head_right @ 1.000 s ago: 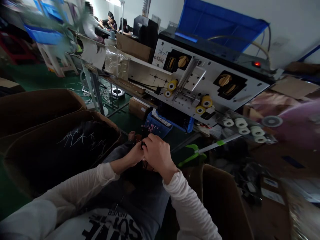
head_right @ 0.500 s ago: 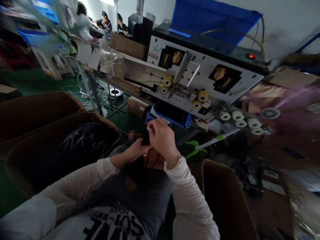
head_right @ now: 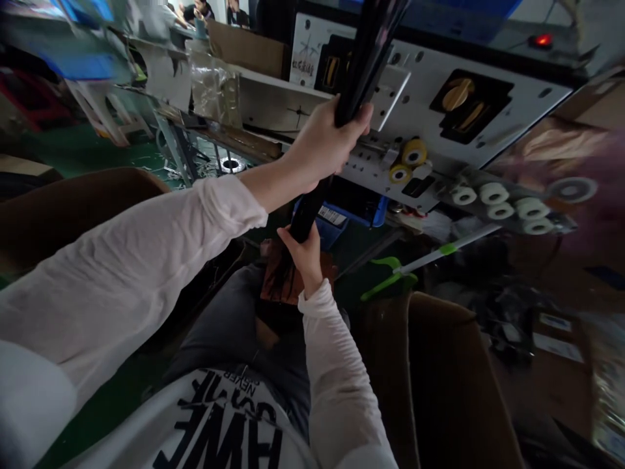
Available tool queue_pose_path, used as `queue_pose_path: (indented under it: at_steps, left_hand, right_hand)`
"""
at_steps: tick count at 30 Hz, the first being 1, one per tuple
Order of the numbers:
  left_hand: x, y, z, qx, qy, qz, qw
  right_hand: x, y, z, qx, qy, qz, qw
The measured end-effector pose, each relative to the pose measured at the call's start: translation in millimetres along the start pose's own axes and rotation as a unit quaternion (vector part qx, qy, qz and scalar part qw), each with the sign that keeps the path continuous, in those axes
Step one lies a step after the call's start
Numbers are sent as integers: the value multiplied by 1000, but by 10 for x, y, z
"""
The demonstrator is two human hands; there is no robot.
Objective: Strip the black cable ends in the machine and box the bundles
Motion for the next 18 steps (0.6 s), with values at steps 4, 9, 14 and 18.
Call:
queue_pose_path:
  at_steps: [4, 9, 14, 18]
  left_hand:
    - [179, -292, 45, 51, -35, -57, 996]
    - [286, -412, 59, 30, -56, -73, 995]
    - [210, -404, -96, -33, 2, -85, 996]
    - [104, -477, -197, -27, 43, -103, 993]
  right_hand:
    - [-135, -724, -16, 42, 12, -88, 995]
    - [-434, -1408, 131, 54, -30, -169, 984]
    - [-532, -1600, 237, 45, -14, -184, 982]
    - [-524, -1710, 367, 40, -28, -178, 983]
Point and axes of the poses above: each hand's wrist, its own x-axis towards the middle knuckle, its own z-axis out of the back of the hand, y = z × x, the point moved 8 cm from there along x, towards the middle knuckle, and after that the axes turned 2 degrees about x, right-handed, at the moved point
